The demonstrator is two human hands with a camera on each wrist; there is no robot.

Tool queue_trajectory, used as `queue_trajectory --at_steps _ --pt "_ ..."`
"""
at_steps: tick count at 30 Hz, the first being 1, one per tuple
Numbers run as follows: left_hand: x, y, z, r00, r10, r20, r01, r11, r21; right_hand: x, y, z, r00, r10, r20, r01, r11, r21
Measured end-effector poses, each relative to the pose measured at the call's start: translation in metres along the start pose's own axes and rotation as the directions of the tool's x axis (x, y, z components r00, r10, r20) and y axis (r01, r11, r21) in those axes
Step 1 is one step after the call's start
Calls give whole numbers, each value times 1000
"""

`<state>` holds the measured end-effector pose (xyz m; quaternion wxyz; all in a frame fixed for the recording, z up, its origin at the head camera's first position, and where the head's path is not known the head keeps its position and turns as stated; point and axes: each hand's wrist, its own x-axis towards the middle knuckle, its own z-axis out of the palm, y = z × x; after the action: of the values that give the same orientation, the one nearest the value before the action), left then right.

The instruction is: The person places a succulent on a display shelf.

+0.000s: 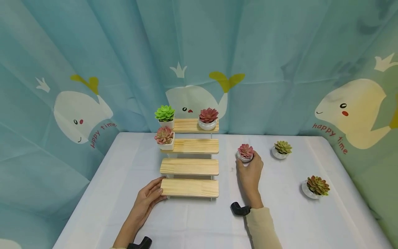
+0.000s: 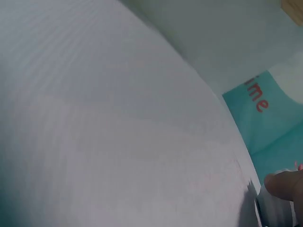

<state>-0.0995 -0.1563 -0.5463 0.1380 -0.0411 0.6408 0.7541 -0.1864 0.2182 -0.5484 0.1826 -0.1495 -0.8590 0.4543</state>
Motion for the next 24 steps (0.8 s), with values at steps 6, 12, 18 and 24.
queue_trajectory --at_steps 6,12,18,24 --pt "1 -2 -1 1000 10 -1 -10 1000 -2 0 -2 -11 997 23 77 -26 999 37" --pt "1 -1 0 1000 1 -3 -1 1000 -11 4 -4 -28 980 27 199 -35 999 36" --pt "0 -1 -1 1000 11 3 -11 1000 -10 12 -10 -41 953 -58 297 41 997 62" --pt "0 -2 -1 1000 14 2 -14 1000 -15 15 -24 -54 913 -210 351 182 977 112"
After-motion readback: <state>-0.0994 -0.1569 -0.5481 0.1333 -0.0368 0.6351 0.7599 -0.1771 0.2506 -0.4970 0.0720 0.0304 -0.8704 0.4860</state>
